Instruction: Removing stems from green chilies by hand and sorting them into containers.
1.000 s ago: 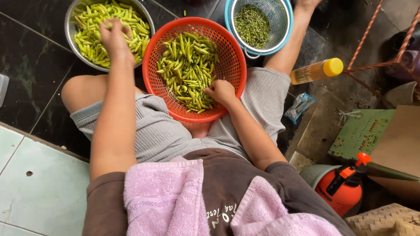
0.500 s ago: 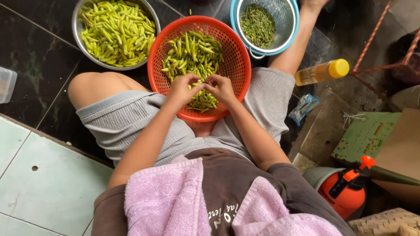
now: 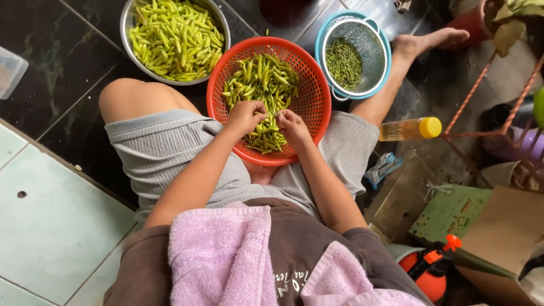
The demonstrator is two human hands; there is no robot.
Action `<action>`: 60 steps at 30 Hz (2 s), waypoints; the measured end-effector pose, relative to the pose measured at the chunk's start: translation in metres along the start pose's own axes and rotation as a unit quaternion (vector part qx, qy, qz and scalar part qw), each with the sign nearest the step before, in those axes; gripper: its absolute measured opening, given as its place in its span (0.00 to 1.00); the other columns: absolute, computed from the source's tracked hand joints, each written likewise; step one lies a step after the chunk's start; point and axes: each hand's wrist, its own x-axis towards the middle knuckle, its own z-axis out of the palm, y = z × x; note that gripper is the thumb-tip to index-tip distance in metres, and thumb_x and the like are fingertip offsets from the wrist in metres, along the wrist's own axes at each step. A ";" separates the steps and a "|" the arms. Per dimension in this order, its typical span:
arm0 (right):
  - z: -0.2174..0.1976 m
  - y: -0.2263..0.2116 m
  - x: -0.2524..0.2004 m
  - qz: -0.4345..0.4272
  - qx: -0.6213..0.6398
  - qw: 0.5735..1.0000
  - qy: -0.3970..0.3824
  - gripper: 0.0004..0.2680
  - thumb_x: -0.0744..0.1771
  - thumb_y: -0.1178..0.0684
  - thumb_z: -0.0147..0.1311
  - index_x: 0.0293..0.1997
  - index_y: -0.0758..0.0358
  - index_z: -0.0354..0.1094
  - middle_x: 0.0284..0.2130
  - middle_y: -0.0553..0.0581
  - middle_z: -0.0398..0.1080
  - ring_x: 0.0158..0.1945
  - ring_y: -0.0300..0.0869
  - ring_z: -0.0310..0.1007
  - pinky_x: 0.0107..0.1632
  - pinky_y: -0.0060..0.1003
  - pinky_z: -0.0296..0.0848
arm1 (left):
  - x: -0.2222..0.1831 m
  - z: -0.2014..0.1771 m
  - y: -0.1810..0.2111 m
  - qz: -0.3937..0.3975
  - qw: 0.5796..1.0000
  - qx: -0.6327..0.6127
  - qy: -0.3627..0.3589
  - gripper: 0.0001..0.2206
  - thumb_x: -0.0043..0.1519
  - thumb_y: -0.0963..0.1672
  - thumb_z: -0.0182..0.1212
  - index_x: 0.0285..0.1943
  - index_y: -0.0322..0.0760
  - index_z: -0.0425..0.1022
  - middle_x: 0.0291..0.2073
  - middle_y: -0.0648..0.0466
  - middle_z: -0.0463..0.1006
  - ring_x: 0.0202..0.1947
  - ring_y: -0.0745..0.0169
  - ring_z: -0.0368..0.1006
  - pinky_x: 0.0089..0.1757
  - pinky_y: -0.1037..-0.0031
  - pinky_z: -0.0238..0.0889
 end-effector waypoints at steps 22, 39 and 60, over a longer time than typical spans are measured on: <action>0.015 -0.025 -0.014 -0.346 -0.377 0.852 0.107 0.04 0.64 0.59 0.69 0.38 0.56 0.78 0.28 0.51 0.76 0.28 0.40 0.73 0.34 0.33 0.73 | 0.026 0.046 -0.047 -0.089 0.916 -0.368 -0.133 0.09 0.69 0.46 0.55 0.49 0.35 0.71 0.35 0.47 0.84 0.31 0.65 0.83 0.33 0.82 0.77; 0.025 -0.034 -0.035 -0.053 -0.561 0.822 -0.085 0.15 0.63 0.49 0.70 0.48 0.62 0.72 0.34 0.60 0.73 0.40 0.55 0.72 0.43 0.51 0.71 | 0.032 0.023 -0.050 -0.053 0.940 -0.330 -0.072 0.10 0.68 0.43 0.52 0.54 0.41 0.76 0.31 0.52 0.80 0.27 0.68 0.79 0.31 0.80 0.75; -0.001 -0.003 -0.004 -0.099 -0.094 0.989 0.049 0.04 0.69 0.60 0.58 0.42 0.71 0.75 0.25 0.54 0.74 0.30 0.32 0.70 0.38 0.26 0.71 | 0.019 0.020 -0.030 -0.075 0.911 -0.371 -0.165 0.12 0.61 0.45 0.72 0.44 0.34 0.75 0.27 0.50 0.83 0.23 0.73 0.78 0.28 0.86 0.75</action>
